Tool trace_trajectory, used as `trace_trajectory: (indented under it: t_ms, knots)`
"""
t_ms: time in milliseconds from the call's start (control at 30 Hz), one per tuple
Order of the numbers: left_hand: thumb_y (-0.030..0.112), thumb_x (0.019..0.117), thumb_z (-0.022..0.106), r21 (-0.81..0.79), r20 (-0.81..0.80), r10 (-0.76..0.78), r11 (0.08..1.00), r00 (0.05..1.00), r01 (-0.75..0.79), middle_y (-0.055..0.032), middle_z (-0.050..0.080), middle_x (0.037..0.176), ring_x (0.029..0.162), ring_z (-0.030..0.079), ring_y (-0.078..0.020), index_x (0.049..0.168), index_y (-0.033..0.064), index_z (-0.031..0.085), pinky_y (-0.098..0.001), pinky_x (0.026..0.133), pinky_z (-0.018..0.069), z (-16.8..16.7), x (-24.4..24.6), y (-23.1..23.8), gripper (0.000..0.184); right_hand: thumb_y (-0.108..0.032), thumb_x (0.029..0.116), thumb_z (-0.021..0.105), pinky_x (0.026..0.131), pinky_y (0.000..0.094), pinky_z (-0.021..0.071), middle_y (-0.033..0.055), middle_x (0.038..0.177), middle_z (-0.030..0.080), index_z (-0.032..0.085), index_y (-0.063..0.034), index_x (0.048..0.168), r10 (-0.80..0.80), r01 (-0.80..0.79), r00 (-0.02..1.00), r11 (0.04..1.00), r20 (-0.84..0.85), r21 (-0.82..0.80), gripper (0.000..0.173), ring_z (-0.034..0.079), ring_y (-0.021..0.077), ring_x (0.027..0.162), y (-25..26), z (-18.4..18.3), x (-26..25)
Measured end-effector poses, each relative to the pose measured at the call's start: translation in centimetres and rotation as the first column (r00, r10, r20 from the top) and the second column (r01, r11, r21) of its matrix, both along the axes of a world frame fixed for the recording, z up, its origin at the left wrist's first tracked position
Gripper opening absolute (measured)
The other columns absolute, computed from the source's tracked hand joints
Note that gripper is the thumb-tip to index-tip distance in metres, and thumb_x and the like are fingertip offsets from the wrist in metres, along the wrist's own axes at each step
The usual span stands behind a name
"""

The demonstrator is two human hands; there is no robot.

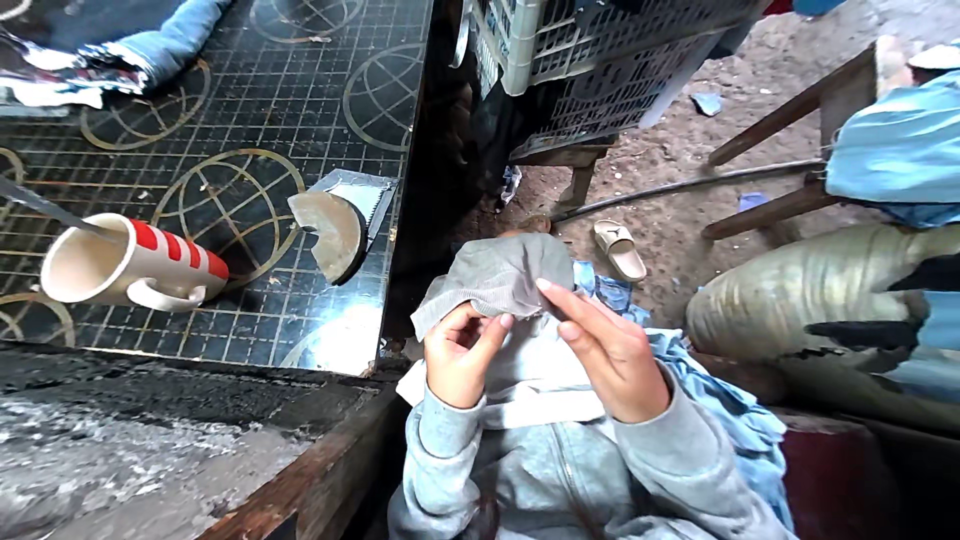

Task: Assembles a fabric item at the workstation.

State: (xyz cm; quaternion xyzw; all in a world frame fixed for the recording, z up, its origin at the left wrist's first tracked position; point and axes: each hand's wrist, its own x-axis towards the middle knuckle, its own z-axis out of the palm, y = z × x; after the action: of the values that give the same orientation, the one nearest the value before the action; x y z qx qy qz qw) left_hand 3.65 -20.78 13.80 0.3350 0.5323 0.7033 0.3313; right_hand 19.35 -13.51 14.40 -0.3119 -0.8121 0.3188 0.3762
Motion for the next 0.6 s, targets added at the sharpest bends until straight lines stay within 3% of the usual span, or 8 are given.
trace_trajectory:
  t_ms: [67,133,233,333,433,600]
  knots:
    - [0.0,0.0857,0.069,-0.025,0.028,-0.014,1.0,1.0,0.015,0.0096,0.071,0.076,0.069,0.066,0.002,0.088,0.0049,0.072,-0.018,0.067,0.0571,-0.21,-0.28,0.1,0.007,-0.045,0.1096,0.038,0.07,0.0257,0.0556,0.0121,0.098,0.072,0.064,-0.0127,0.139,0.052,-0.051,0.999,0.998,0.015,-0.045,0.051,0.066,0.0109,0.078,-0.15,-0.12,0.22]
    - [-0.001,0.0857,0.069,-0.023,0.056,-0.023,0.999,0.998,0.024,0.0089,0.072,0.076,0.069,0.068,0.0009,0.088,0.0052,0.072,-0.0193,0.068,0.0582,-0.32,-0.35,0.13,0.007,-0.048,0.1085,0.039,0.058,0.0238,0.0487,0.0071,0.086,0.067,0.059,-0.0079,0.143,0.086,-0.082,0.996,0.992,0.033,-0.092,0.057,0.054,0.0075,0.063,-0.27,-0.5,0.27]
    - [-0.002,0.0846,0.07,0.009,0.079,-0.025,1.0,0.997,0.024,0.0089,0.073,0.077,0.07,0.067,0.0011,0.088,0.0058,0.073,-0.0188,0.068,0.058,-0.32,-0.13,0.1,0.009,-0.053,0.1074,0.038,0.051,0.0232,0.0437,0.0014,0.07,0.054,0.055,-0.0047,0.145,0.115,-0.108,0.992,0.987,0.048,-0.118,0.063,0.046,0.0061,0.055,-0.24,-0.5,0.3]
    - [-0.001,0.0845,0.072,0.071,0.038,-0.02,0.997,0.999,0.017,0.0091,0.074,0.08,0.072,0.068,0.0024,0.089,0.0054,0.074,-0.0173,0.069,0.0579,-0.37,0.03,0.14,0.008,-0.049,0.1086,0.038,0.056,0.0248,0.0493,0.0073,0.085,0.067,0.059,-0.0092,0.143,0.169,-0.166,0.985,0.983,0.027,-0.082,0.056,0.055,0.0081,0.061,-0.05,0.01,0.22]
    - [-0.002,0.0846,0.071,0.103,-0.048,-0.003,0.995,0.999,0.008,0.0087,0.074,0.082,0.076,0.068,0.0031,0.089,0.0033,0.075,-0.0173,0.073,0.0581,-0.35,0.1,0.02,0.008,-0.049,0.1086,0.038,0.06,0.0315,0.0563,0.0117,0.097,0.072,0.064,-0.0159,0.14,0.185,-0.183,0.981,0.982,0.06,-0.043,0.052,0.068,0.0147,0.073,-0.13,0.21,0.1]
    - [-0.001,0.0836,0.069,0.095,-0.188,0.038,0.995,0.981,-0.021,0.0056,0.073,0.078,0.074,0.067,0.0044,0.084,-0.0016,0.074,-0.0155,0.071,0.0572,-0.2,0.07,-0.12,0.004,-0.048,0.1085,0.038,0.052,0.0317,0.0511,0.0103,0.085,0.068,0.067,-0.0206,0.137,0.152,-0.156,0.982,0.987,0.113,0.026,0.049,0.063,0.0168,0.064,-0.18,0.27,0.09]
